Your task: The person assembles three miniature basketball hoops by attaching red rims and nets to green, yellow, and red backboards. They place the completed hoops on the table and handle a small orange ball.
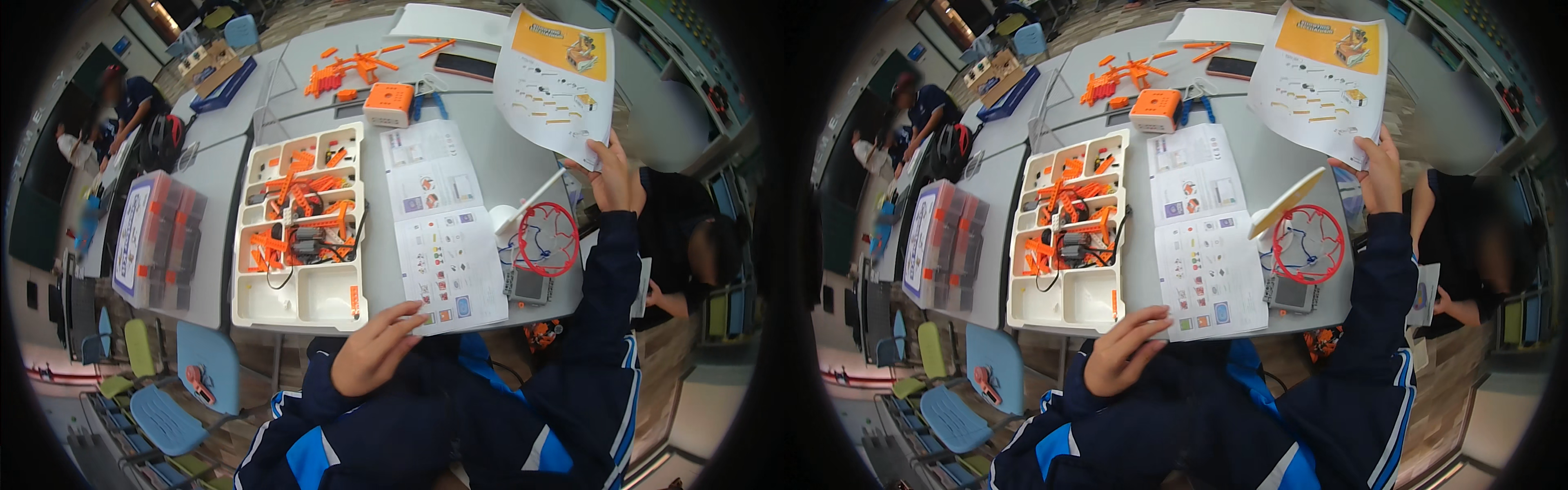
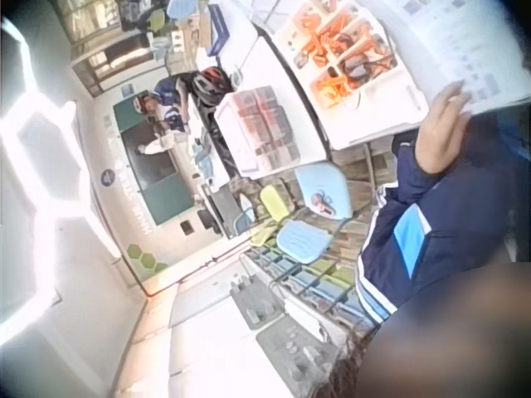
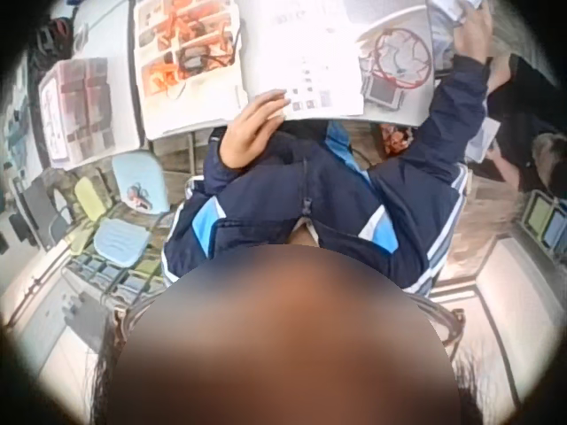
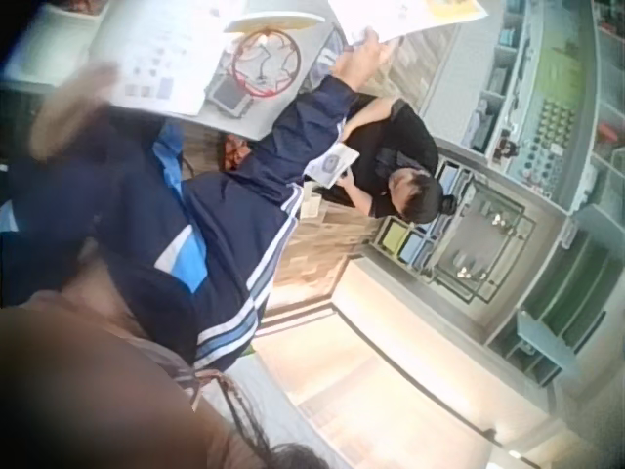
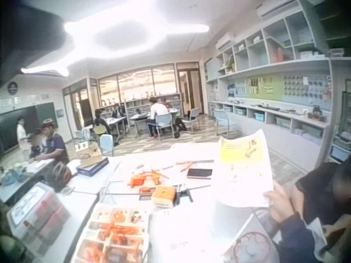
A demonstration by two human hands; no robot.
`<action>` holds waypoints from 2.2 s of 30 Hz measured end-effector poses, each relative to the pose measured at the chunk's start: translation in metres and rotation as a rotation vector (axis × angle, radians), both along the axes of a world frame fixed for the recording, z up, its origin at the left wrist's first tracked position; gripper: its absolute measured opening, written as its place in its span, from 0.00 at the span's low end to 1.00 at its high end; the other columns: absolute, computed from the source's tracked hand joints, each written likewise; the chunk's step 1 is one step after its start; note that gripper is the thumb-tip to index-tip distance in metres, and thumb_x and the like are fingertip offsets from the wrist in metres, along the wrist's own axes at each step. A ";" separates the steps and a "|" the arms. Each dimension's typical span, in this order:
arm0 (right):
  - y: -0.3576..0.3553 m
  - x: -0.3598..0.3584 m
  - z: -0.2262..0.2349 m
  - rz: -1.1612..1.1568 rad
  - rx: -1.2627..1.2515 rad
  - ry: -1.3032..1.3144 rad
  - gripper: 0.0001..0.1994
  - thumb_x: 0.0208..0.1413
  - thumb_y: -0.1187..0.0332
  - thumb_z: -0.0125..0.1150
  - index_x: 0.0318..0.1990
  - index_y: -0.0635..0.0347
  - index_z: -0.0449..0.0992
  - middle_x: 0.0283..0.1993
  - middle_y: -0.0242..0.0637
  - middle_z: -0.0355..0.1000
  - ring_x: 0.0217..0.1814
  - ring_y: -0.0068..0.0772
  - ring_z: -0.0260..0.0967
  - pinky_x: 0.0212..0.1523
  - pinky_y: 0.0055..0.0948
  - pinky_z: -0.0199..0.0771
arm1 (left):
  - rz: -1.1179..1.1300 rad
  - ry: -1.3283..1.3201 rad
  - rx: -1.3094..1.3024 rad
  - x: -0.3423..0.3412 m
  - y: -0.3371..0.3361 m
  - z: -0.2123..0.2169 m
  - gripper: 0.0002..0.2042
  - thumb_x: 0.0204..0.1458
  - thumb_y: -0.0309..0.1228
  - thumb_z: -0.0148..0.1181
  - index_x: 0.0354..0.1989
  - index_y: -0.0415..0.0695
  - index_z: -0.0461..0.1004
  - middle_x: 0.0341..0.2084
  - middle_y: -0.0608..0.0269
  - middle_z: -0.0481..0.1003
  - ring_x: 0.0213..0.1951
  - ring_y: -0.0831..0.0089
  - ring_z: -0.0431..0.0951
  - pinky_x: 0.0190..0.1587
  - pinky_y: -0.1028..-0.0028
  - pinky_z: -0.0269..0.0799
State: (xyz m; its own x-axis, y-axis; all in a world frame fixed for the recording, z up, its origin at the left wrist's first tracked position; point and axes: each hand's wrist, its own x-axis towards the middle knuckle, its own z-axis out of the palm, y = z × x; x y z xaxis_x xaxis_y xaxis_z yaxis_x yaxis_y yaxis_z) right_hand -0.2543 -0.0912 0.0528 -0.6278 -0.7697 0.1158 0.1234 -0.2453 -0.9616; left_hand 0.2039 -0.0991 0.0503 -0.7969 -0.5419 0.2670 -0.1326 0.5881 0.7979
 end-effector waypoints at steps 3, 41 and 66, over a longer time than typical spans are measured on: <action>-0.047 -0.014 -0.037 0.092 0.138 -0.018 0.24 0.61 0.75 0.49 0.66 0.64 0.58 0.57 0.48 0.70 0.51 0.42 0.77 0.38 0.37 0.88 | 0.310 0.006 -0.056 0.033 -0.006 -0.002 0.16 0.54 0.16 0.60 0.51 0.37 0.77 0.51 0.47 0.75 0.50 0.55 0.79 0.48 0.68 0.77; 0.001 0.045 -0.079 0.124 0.180 0.329 0.19 0.51 0.68 0.74 0.50 0.64 0.77 0.43 0.34 0.78 0.41 0.20 0.73 0.38 0.22 0.71 | 1.233 0.357 -0.144 0.170 -0.086 -0.118 0.35 0.41 0.15 0.42 0.66 0.34 0.61 0.67 0.49 0.60 0.69 0.57 0.58 0.72 0.60 0.45; -0.367 0.219 -0.096 0.291 0.263 0.820 0.14 0.50 0.67 0.72 0.44 0.62 0.82 0.36 0.32 0.79 0.35 0.21 0.74 0.36 0.25 0.74 | 1.477 0.883 0.024 0.252 -0.074 -0.121 0.26 0.27 0.18 0.42 0.41 0.30 0.72 0.54 0.46 0.71 0.53 0.59 0.73 0.59 0.64 0.69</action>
State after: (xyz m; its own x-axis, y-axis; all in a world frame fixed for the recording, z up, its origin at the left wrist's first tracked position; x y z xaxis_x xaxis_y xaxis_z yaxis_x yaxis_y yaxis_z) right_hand -0.0357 -0.4586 -0.0430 -0.2023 -0.9499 0.2381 -0.6016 -0.0713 -0.7956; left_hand 0.4563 -0.1732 -0.0707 0.7134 -0.6344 0.2977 -0.0589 0.3691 0.9275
